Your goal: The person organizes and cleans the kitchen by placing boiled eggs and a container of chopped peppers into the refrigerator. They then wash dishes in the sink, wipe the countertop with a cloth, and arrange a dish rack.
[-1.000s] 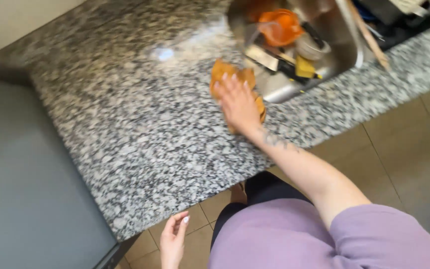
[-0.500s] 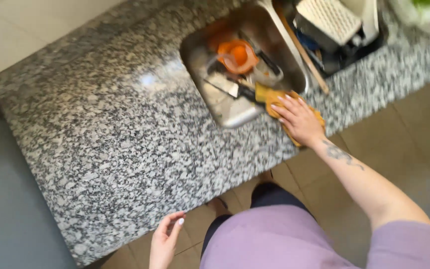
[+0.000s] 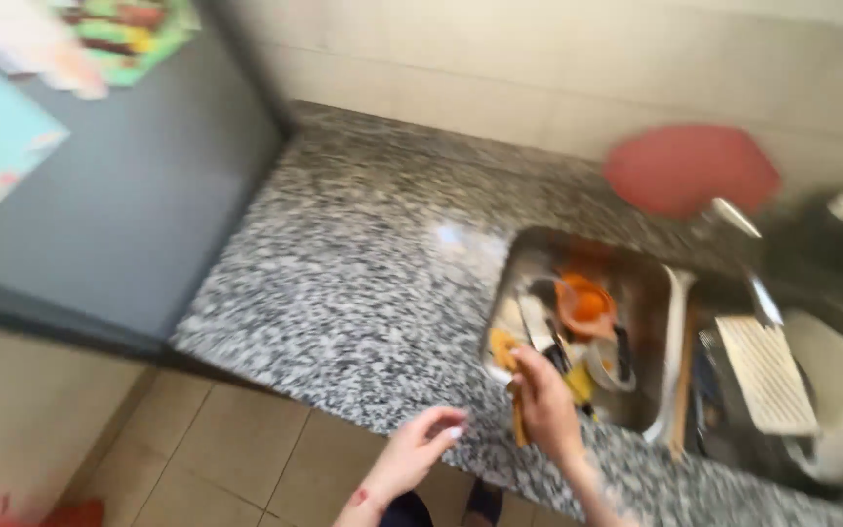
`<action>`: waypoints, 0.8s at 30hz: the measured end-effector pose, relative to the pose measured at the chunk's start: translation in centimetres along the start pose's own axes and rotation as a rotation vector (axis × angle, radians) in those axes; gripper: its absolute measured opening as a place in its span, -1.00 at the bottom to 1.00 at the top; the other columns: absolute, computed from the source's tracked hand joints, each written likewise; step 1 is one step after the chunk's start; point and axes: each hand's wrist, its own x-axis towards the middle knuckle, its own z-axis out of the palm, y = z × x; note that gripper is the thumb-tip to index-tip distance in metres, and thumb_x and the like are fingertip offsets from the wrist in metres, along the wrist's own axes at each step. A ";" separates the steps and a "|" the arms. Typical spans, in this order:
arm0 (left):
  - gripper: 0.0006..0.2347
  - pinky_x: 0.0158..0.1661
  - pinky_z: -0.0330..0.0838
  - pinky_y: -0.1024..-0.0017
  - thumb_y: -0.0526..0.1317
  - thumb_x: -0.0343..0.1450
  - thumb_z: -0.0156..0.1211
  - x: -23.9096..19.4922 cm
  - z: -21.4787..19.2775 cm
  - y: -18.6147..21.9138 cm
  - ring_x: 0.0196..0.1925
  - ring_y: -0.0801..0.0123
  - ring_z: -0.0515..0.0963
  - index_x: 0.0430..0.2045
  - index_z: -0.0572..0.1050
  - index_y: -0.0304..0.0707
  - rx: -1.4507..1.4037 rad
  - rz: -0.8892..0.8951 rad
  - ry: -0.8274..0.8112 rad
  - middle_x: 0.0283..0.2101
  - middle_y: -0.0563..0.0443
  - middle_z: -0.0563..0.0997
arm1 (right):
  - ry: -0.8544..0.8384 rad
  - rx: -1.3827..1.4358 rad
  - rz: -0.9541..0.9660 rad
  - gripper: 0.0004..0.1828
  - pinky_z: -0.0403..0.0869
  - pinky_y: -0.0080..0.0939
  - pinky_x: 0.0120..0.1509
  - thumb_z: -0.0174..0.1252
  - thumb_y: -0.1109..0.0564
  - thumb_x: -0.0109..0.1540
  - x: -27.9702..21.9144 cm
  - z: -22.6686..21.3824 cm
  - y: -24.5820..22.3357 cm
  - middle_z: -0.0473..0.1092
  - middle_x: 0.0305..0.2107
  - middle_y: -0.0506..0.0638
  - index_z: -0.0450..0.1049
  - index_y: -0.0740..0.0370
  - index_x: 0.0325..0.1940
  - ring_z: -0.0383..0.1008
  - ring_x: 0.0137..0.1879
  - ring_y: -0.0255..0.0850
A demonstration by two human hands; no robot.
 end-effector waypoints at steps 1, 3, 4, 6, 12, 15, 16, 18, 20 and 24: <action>-0.73 0.01 0.39 0.60 -0.16 0.34 0.07 0.5 0.8 0.9 -0.03 0.55 0.56 -0.08 0.43 -0.09 -0.056 0.041 -0.007 -0.06 0.11 0.58 | -0.046 0.036 -0.017 -0.67 0.26 -0.17 0.19 -0.05 0.12 0.22 -0.1 0.9 -1.6 0.39 -0.03 0.02 0.34 0.04 0.08 0.36 0.05 -0.06; -0.72 0.01 0.37 0.58 -0.14 0.35 0.05 1.9 2.2 1.2 -0.02 0.54 0.52 -0.08 0.38 -0.14 -0.174 0.093 0.097 -0.06 0.07 0.55 | -0.123 0.119 -0.102 -0.67 0.24 -0.14 0.24 -0.06 0.15 0.21 1.2 1.9 -4.2 0.37 0.00 0.07 0.33 0.10 0.08 0.33 0.14 -0.05; -0.71 0.01 0.35 0.57 -0.12 0.36 0.03 2.6 2.7 1.4 0.00 0.54 0.48 -0.08 0.32 -0.20 -0.284 0.137 0.149 -0.06 0.03 0.52 | -0.183 0.180 -0.139 -0.66 0.22 -0.11 0.28 -0.07 0.18 0.21 1.7 2.4 -5.6 0.34 0.04 0.12 0.33 0.15 0.07 0.29 0.23 -0.04; -0.73 -0.11 0.40 0.57 -0.15 0.38 0.00 2.4 2.0 2.0 -0.12 0.54 0.48 -0.08 0.37 -0.21 -0.400 0.129 0.245 -0.14 0.04 0.53 | -0.214 0.195 -0.143 -0.67 0.22 -0.12 0.28 -0.10 0.17 0.22 2.7 2.6 -6.9 0.31 0.06 0.14 0.33 0.14 0.08 0.29 0.23 -0.03; -0.81 -0.30 0.44 0.56 -0.16 0.39 0.03 1.6 0.0 2.2 -0.21 0.54 0.49 -0.16 0.37 -0.14 -0.734 0.070 0.432 -0.19 0.10 0.50 | -0.314 0.187 -0.276 -0.64 0.24 -0.12 0.26 -0.05 0.17 0.20 3.2 3.1 -9.2 0.29 0.09 0.10 0.32 0.12 0.09 0.29 0.22 -0.05; -0.94 -0.39 0.42 0.58 -0.29 0.39 0.05 2.2 -2.0 1.7 -0.30 0.54 0.47 -0.32 0.42 -0.15 -0.797 0.120 0.600 -0.31 0.09 0.50 | -0.316 0.375 -0.287 -0.42 0.34 -0.20 0.18 0.16 0.23 0.05 3.5 4.2 -11.5 0.15 0.21 0.11 0.20 0.14 0.14 0.37 0.17 -0.14; -0.93 -0.35 0.47 0.55 -0.42 0.38 0.06 2.6 -2.7 1.3 -0.33 0.49 0.47 -0.38 0.46 -0.26 -0.802 0.183 0.683 -0.37 0.02 0.50 | -0.302 0.581 -0.207 -0.22 0.44 -0.27 0.11 0.32 0.29 -0.06 3.5 4.5 -12.3 0.02 0.31 0.18 0.11 0.18 0.17 0.44 0.13 -0.19; -0.94 -0.33 0.45 0.58 -0.42 0.33 0.13 1.8 -5.4 3.6 -0.35 0.53 0.49 -0.43 0.48 -0.26 -0.659 0.258 0.670 -0.41 0.05 0.54 | -0.371 0.687 -0.038 -0.18 0.46 -0.31 0.03 0.35 0.31 -0.09 5.5 5.7 -11.5 0.25 0.06 0.14 0.17 0.15 0.20 0.47 -0.03 -0.23; -0.94 -0.31 0.42 0.62 -0.42 0.29 0.21 -0.6 -8.4 7.3 -0.37 0.57 0.50 -0.48 0.50 -0.26 -0.522 0.305 0.650 -0.44 0.07 0.58 | -0.445 0.784 0.159 -0.14 0.47 -0.35 -0.04 0.37 0.32 -0.12 6.6 6.3 -11.1 0.49 -0.18 0.10 0.22 0.12 0.23 0.51 -0.18 -0.27; -0.78 -0.15 0.39 0.53 -0.19 0.18 0.35 -4.7 -19.4 17.6 -0.24 0.48 0.55 -0.37 0.51 -0.13 0.403 0.602 0.598 -0.26 0.14 0.60 | -0.154 0.477 0.121 -0.31 0.40 -0.33 0.04 0.30 0.21 -0.08 11.6 5.3 -14.8 0.44 -0.14 -0.01 0.33 0.18 0.14 0.43 -0.08 -0.28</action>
